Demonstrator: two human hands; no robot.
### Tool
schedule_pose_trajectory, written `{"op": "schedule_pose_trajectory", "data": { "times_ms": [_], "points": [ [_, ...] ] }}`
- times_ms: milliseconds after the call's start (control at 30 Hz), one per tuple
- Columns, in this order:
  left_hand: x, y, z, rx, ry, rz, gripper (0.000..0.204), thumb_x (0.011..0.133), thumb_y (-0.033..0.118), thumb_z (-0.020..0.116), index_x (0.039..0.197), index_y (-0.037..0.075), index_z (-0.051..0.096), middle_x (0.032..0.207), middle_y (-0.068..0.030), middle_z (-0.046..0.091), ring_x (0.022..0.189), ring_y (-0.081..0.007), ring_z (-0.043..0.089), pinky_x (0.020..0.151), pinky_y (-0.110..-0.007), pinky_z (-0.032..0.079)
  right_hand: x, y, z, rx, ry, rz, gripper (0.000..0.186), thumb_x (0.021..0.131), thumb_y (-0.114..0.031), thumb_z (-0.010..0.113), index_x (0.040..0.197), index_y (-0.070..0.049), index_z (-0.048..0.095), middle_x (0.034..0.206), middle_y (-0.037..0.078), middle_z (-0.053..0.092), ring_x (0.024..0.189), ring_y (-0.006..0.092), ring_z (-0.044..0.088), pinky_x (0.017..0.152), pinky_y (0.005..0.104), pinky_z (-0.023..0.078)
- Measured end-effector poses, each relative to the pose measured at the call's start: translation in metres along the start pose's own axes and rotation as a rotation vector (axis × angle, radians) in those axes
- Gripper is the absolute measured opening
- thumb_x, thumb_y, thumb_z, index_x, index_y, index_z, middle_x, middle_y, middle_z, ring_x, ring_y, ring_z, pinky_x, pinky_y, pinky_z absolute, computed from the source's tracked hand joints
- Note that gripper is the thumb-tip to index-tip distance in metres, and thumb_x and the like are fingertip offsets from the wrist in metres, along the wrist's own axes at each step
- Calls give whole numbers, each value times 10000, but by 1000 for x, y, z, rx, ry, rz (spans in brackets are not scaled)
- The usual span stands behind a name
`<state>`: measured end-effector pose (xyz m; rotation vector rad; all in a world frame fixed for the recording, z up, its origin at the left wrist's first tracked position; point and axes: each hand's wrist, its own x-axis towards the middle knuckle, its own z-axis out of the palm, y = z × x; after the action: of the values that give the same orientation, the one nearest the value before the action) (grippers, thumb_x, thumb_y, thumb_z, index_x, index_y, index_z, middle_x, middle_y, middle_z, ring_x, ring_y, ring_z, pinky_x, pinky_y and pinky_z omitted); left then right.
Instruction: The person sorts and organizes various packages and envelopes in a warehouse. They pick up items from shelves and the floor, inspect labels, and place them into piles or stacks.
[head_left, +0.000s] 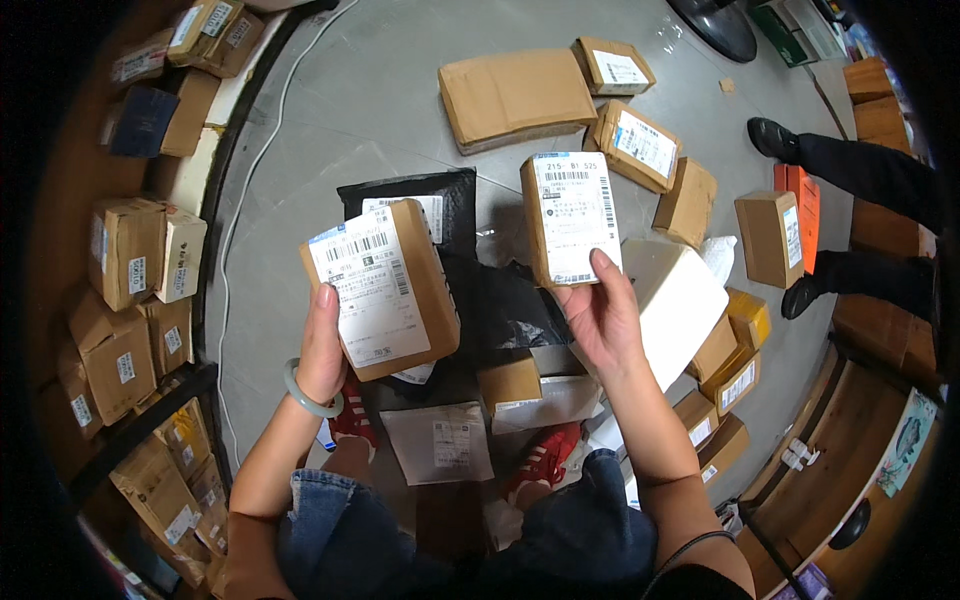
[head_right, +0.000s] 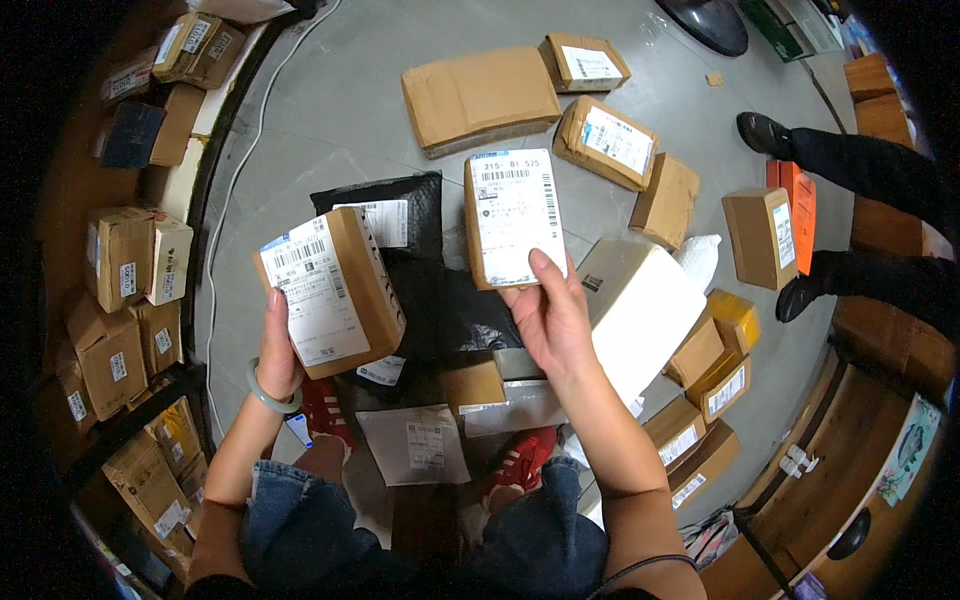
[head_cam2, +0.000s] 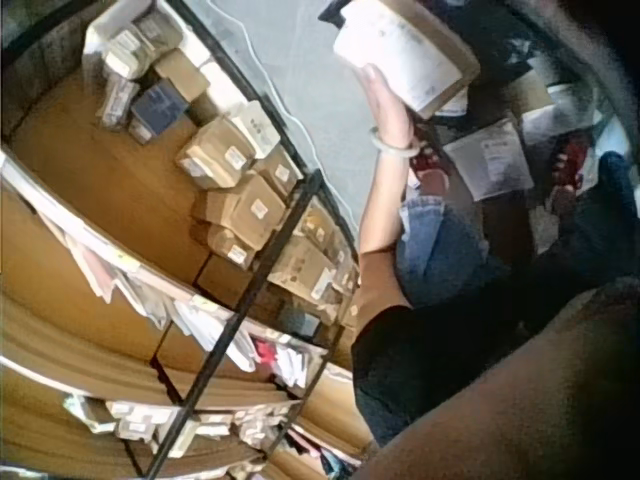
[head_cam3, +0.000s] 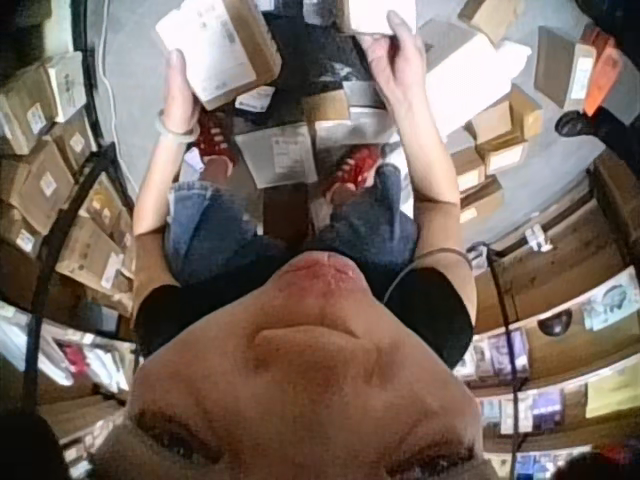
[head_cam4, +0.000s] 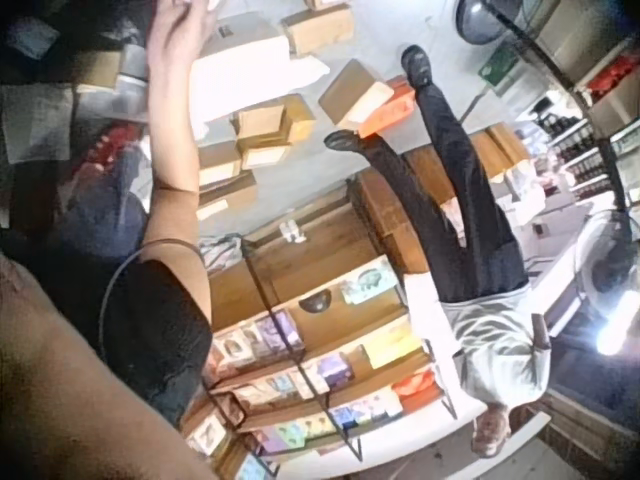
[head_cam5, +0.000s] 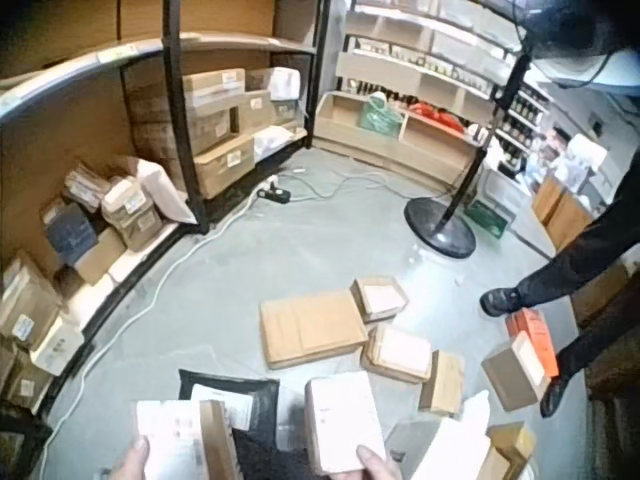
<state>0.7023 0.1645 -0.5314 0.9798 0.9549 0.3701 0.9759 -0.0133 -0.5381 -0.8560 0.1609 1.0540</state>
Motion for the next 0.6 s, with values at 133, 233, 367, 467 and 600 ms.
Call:
{"op": "schedule_pose_trajectory", "data": {
  "times_ms": [133,233,367,467,600],
  "points": [
    [-5,-5,10,14,23,-11,702,1051,584,371,1510,52,374,1439,-133,525,1302,-240,535,1085,-398,436,-22,6,7,88,-76,-6,545,1008,-137,609,1474,-32,347,1449,174,500,1346,299,514,1128,478,448],
    [-4,-2,19,18,10,4,721,1042,598,380,1514,53,372,1439,-142,524,1306,-249,533,1081,-405,441,-36,4,13,43,-66,-19,591,999,-128,624,1495,-65,309,1431,156,505,1339,280,514,1124,468,445],
    [0,3,28,-2,13,5,736,1034,610,385,1516,54,375,1444,-145,520,1312,-261,530,1082,-411,441,-45,1,21,17,-81,-31,600,989,-122,639,1491,-78,313,1416,139,514,1319,258,525,1113,455,449],
    [1,3,23,-21,-16,12,708,1042,585,394,1511,55,386,1450,-144,518,1320,-249,524,1087,-401,436,-42,8,23,7,-91,-35,569,999,-122,622,1479,-64,323,1399,140,525,1294,255,545,1089,438,475],
    [33,9,-14,-76,281,56,619,1058,514,430,1495,76,416,1414,-99,570,1243,-210,595,1042,-350,481,-13,19,30,-97,-68,122,494,1022,-122,574,1455,-42,350,1360,149,547,1228,244,594,1019,395,538]
  ]
}}
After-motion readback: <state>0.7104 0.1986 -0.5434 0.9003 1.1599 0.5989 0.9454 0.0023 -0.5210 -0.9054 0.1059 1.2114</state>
